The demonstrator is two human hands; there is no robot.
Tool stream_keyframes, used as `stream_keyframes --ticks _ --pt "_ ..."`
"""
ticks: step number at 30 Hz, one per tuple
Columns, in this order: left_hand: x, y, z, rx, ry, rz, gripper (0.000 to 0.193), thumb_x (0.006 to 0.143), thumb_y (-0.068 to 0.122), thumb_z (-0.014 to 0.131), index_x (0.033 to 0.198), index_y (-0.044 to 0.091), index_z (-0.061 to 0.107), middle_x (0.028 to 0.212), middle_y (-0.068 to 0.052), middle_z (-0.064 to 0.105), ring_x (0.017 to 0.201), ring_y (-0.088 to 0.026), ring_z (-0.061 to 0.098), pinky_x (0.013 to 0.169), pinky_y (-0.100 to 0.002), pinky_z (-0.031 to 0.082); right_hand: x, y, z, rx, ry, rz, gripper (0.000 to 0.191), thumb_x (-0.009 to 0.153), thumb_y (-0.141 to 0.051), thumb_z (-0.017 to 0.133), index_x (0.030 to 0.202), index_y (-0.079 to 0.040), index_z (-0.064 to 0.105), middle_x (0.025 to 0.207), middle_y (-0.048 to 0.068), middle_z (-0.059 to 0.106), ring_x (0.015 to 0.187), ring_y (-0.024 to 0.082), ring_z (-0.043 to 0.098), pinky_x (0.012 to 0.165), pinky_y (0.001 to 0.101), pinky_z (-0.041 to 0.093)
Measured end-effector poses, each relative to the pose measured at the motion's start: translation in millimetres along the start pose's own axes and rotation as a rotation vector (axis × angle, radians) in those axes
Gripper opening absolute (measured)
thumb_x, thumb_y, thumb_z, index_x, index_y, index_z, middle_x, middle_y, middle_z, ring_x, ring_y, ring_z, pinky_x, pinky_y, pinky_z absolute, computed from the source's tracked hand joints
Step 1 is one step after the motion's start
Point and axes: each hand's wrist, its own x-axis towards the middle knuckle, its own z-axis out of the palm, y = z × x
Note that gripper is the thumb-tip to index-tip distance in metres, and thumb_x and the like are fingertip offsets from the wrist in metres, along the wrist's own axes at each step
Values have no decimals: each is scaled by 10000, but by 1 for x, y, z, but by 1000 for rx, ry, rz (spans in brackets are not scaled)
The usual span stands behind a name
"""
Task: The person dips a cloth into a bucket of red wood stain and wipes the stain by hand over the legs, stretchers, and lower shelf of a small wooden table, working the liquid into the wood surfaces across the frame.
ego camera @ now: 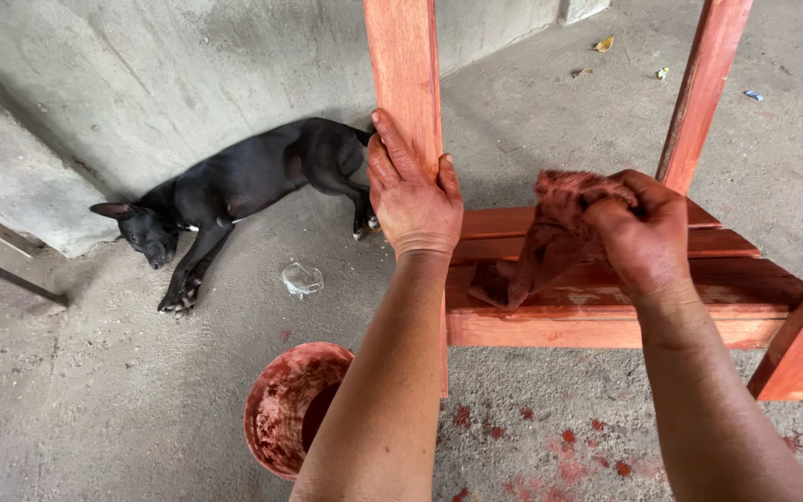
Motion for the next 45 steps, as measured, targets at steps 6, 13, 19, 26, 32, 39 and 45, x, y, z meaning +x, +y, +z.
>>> stream_keyframes --ticks 6,13,19,26,32,39,45 --pt "-4 1 -4 -23 6 1 1014 933 337 698 1632 -9 49 1519 -272 385 1310 -436 487 1116 -492 436 -5 59 34 -1000 -576 -235 579 735 -409 808 1266 -205 697 1324 170 632 1311 326 516 1173 479 361" --pt "-7 3 -6 -13 35 19 1001 947 345 697 1637 -7 63 1510 -278 387 1321 -447 482 1123 -503 429 -26 141 37 -973 -415 -103 721 918 -564 673 1504 -169 529 1511 206 556 1460 393 358 1181 485 322" --pt "-9 4 -9 -40 28 24 1009 944 341 695 1634 -21 53 1511 -274 388 1312 -446 484 1119 -502 431 -20 115 79 -750 -293 139 833 683 -333 813 1401 -54 498 1167 211 736 1113 352 706 980 403 556" --pt "-13 3 -11 -31 27 14 1008 945 351 680 1635 -16 43 1518 -277 379 1295 -440 494 1099 -503 453 -3 127 149 165 -799 260 449 813 -249 825 1163 -1 694 1119 148 745 1021 248 706 908 390 587" --pt "-23 1 -15 -51 26 21 982 973 355 668 1645 -8 52 1540 -277 373 1312 -444 492 1106 -510 452 14 162 196 676 -1121 586 370 1005 -282 668 1114 64 738 1073 195 762 963 268 726 874 386 594" --pt "-22 -1 -16 -66 31 27 985 963 359 669 1641 -10 56 1533 -278 376 1312 -444 489 1114 -512 443 10 132 159 -58 -1123 549 303 984 -184 670 1218 2 721 1132 143 714 975 235 649 848 382 547" --pt "-17 -1 -12 -49 24 12 1002 951 355 680 1640 -12 52 1518 -269 390 1309 -441 489 1110 -509 443 17 106 113 -94 -1164 489 616 613 61 706 1216 -66 693 1049 63 728 932 182 680 821 355 582"
